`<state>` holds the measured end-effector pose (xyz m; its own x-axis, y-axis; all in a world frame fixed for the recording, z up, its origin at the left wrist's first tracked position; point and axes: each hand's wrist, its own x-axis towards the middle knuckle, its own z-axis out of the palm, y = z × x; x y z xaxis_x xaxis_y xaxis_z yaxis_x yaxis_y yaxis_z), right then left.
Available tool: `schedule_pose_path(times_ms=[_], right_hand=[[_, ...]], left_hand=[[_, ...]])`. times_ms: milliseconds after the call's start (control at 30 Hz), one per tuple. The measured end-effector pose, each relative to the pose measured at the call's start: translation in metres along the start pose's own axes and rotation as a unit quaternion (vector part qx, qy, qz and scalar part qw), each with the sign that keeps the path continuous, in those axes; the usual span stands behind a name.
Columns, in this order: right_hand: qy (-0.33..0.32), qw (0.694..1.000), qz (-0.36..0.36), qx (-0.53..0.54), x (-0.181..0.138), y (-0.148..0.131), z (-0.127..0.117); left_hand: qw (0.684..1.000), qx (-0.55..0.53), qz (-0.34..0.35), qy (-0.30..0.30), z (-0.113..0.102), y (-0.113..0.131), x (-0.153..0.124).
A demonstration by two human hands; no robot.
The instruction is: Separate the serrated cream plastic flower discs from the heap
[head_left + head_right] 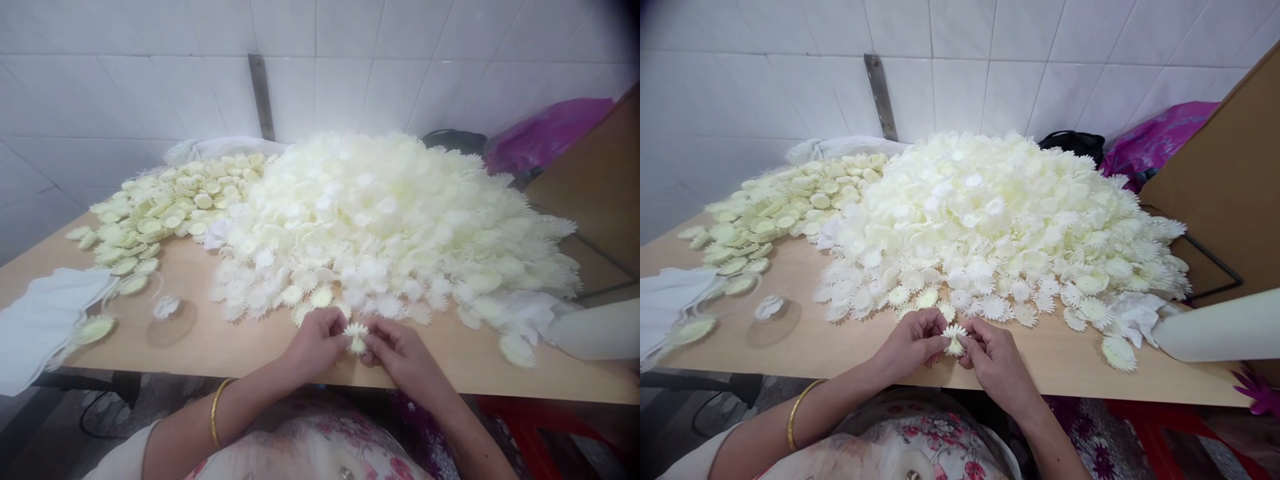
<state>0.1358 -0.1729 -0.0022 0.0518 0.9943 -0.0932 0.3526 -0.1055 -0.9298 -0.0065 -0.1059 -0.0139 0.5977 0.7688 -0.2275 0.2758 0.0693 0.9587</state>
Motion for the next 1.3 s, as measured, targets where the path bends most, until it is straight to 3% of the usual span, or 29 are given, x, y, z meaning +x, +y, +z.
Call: schedule_pose_path(times_ms=[100, 200, 267, 300, 500, 633, 800, 867, 1000, 1067, 1133, 1300], right_hand=[[0.092, 0.972, -0.076, -0.205, 0.002, 0.004, 0.013], [0.189, 0.890, -0.145, -0.388, 0.005, 0.011, 0.028], [0.217, 0.850, -0.172, -0.449, 0.005, 0.016, 0.033], [0.215, 0.846, -0.184, -0.452, 0.005, 0.019, 0.033], [0.125, 0.943, -0.188, -0.243, -0.002, 0.025, 0.012], [0.082, 0.964, -0.161, -0.197, -0.005, 0.019, -0.001], [0.033, 0.952, -0.180, -0.247, -0.003, 0.015, -0.007], [0.059, 0.919, -0.213, -0.326, -0.004, 0.018, -0.003], [0.158, 0.820, -0.298, -0.462, -0.009, 0.027, 0.010], [0.181, 0.802, -0.323, -0.469, -0.013, 0.032, 0.013], [0.187, 0.819, -0.320, -0.438, -0.017, 0.036, 0.012], [0.151, 0.910, -0.239, -0.304, -0.022, 0.036, 0.004]], left_hand=[[0.986, 0.140, 0.080, 0.041, 0.005, -0.004, -0.002], [0.961, 0.237, 0.132, 0.057, 0.010, -0.007, -0.003], [0.954, 0.261, 0.138, 0.055, 0.011, -0.008, -0.004], [0.953, 0.266, 0.136, 0.054, 0.012, -0.009, -0.004], [0.947, 0.291, 0.125, 0.050, 0.009, -0.007, -0.005], [0.945, 0.308, 0.107, 0.015, 0.004, 0.001, -0.007], [0.906, 0.395, 0.150, -0.028, 0.005, 0.007, -0.005], [0.885, 0.436, 0.158, -0.031, 0.008, 0.007, -0.001], [0.845, 0.500, 0.188, -0.017, 0.011, 0.004, 0.004], [0.827, 0.521, 0.210, -0.017, 0.011, 0.002, 0.002], [0.817, 0.534, 0.219, -0.015, 0.011, 0.000, -0.002], [0.813, 0.535, 0.227, 0.012, 0.013, -0.004, -0.005]])
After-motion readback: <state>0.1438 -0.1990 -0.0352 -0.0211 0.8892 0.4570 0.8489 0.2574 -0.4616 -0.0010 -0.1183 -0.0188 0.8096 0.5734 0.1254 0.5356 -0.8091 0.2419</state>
